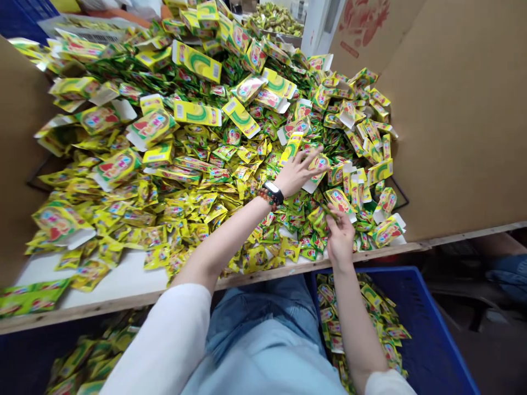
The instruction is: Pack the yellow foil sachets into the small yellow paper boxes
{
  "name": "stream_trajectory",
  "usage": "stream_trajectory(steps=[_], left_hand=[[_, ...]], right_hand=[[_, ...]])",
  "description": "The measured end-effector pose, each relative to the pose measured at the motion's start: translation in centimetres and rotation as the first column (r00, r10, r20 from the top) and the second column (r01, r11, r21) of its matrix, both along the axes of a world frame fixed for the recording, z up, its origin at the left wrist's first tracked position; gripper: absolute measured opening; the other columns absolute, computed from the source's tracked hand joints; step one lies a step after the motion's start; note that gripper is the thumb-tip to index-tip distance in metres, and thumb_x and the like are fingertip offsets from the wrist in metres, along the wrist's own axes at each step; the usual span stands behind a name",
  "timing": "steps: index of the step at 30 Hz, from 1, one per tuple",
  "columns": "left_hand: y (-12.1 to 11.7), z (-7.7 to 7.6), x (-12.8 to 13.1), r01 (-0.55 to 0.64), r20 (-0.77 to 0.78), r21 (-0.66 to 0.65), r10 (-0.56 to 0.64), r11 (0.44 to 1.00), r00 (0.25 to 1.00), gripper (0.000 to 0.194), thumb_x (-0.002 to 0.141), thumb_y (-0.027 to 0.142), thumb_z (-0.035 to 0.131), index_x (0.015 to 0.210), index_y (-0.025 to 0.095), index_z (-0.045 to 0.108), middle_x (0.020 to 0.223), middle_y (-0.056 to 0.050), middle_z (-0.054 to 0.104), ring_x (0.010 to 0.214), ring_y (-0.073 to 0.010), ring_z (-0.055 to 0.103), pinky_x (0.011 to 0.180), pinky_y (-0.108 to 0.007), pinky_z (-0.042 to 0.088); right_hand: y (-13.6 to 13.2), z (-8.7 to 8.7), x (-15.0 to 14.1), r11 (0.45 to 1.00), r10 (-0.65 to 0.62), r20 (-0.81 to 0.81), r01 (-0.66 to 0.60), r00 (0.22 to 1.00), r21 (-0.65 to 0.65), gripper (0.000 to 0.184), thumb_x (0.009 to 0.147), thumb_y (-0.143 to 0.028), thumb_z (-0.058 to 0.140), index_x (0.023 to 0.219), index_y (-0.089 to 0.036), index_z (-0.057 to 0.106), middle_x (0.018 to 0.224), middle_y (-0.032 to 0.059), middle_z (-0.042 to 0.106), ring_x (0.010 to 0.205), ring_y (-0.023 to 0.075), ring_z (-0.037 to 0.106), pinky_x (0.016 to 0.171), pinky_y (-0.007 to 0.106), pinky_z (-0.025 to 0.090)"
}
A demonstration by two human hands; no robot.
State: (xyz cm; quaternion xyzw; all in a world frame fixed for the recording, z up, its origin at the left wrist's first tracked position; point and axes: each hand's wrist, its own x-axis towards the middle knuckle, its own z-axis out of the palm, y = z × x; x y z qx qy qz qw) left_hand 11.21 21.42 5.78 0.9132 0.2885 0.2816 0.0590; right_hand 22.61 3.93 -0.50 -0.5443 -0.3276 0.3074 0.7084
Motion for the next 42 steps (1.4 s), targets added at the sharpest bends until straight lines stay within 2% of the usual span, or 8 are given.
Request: stream_trajectory(steps=[3,8,14,18,24,30,35,42], left_hand=[[1.0,0.6,0.9,0.232,-0.26,0.105,-0.199,0.967,0.945,0.047,0.088,0.004,0.048,0.122,0.032,0.063,0.15,-0.003,0.043,0.137,-0.0315,0.035,0.107,-0.054,0.033],[2.5,2.7,1.1,0.241,-0.359,0.16,-0.171,0.957,0.917,0.043,0.079,0.008,0.059,0.119,0.022,0.061,0.142,-0.007,0.051,0.14,-0.0305,0.033,0.113,-0.054,0.025],[-5.4,4.3,-4.9,0.07,-0.264,0.135,-0.032,0.988,0.964,0.058,0.075,0.025,0.064,0.13,0.015,0.049,0.111,-0.012,0.063,0.102,-0.0259,0.059,0.093,-0.041,0.043],[-13.1,2.3,-8.8,-0.051,-0.215,-0.028,0.044,0.998,0.976,0.059,0.073,0.031,0.064,0.129,0.016,0.049,0.1,-0.009,0.065,0.09,-0.0241,0.062,0.076,-0.034,0.048],[-19.2,-2.0,-10.9,-0.156,-0.058,-0.276,0.145,0.949,0.988,0.062,0.07,0.029,0.065,0.129,0.018,0.047,0.107,-0.009,0.066,0.095,-0.0263,0.065,0.079,-0.036,0.053],[-22.2,-5.3,-9.9,-0.055,0.234,-0.409,0.162,0.911,0.959,0.072,0.067,0.026,0.067,0.134,0.017,0.043,0.12,-0.012,0.065,0.105,-0.0281,0.066,0.087,-0.04,0.055],[-23.4,-7.4,-9.1,-0.074,0.417,-0.487,0.306,0.87,0.856,0.068,0.068,0.025,0.067,0.132,0.018,0.046,0.12,-0.012,0.066,0.106,-0.0271,0.067,0.091,-0.041,0.056],[-23.6,-8.3,-8.8,-0.1,0.491,-0.468,0.353,0.878,0.796,0.058,0.077,0.025,0.063,0.133,0.02,0.05,0.117,-0.012,0.068,0.104,-0.0269,0.068,0.09,-0.043,0.057]], right_hand=[[4.1,0.3,0.3,0.998,-0.061,-0.016,0.061,0.998,0.034,0.029,0.066,-0.039,0.073,0.085,-0.02,0.063,0.107,0.0062,0.07,0.103,0.0197,0.063,0.094,0.038,0.046],[4.3,1.1,0.5,0.998,-0.051,0.032,0.05,0.998,0.032,0.029,0.063,-0.038,0.075,0.081,-0.018,0.065,0.083,0.0014,0.068,0.08,0.0164,0.062,0.082,0.033,0.049],[-1.6,4.5,-1.1,0.986,-0.099,0.05,0.091,0.994,0.143,0.016,0.071,-0.031,0.076,0.084,-0.023,0.072,0.083,-0.0003,0.07,0.078,0.0148,0.063,0.075,0.029,0.049],[-3.1,7.2,-2.2,0.976,0.055,0.266,-0.108,0.962,0.19,0.008,0.08,-0.022,0.071,0.084,-0.027,0.075,0.083,-0.0011,0.07,0.082,0.0147,0.063,0.075,0.028,0.049],[-4.2,8.7,-2.8,0.88,0.47,0.604,-0.391,0.644,-0.269,0.015,0.088,-0.021,0.061,0.089,-0.026,0.075,0.09,0.0026,0.063,0.086,0.0172,0.063,0.074,0.029,0.051],[-6.1,7.8,-6.2,0.955,0.288,0.862,-0.195,0.418,-0.225,0.026,0.092,-0.016,0.053,0.112,-0.023,0.068,0.098,0.0074,0.061,0.089,0.0199,0.063,0.078,0.032,0.053],[-6.9,5.9,-7.9,0.996,-0.003,0.921,-0.083,0.389,0.039,0.053,0.091,-0.019,0.059,0.141,-0.027,0.043,0.111,0.0093,0.064,0.097,0.0205,0.064,0.081,0.033,0.054],[-8.1,4.0,-9.0,0.991,0.006,0.957,-0.132,0.289,0.034,0.023,0.09,-0.01,0.057,0.105,-0.024,0.066,0.083,-0.0001,0.077,0.102,0.0254,0.068,0.099,0.047,0.033]])
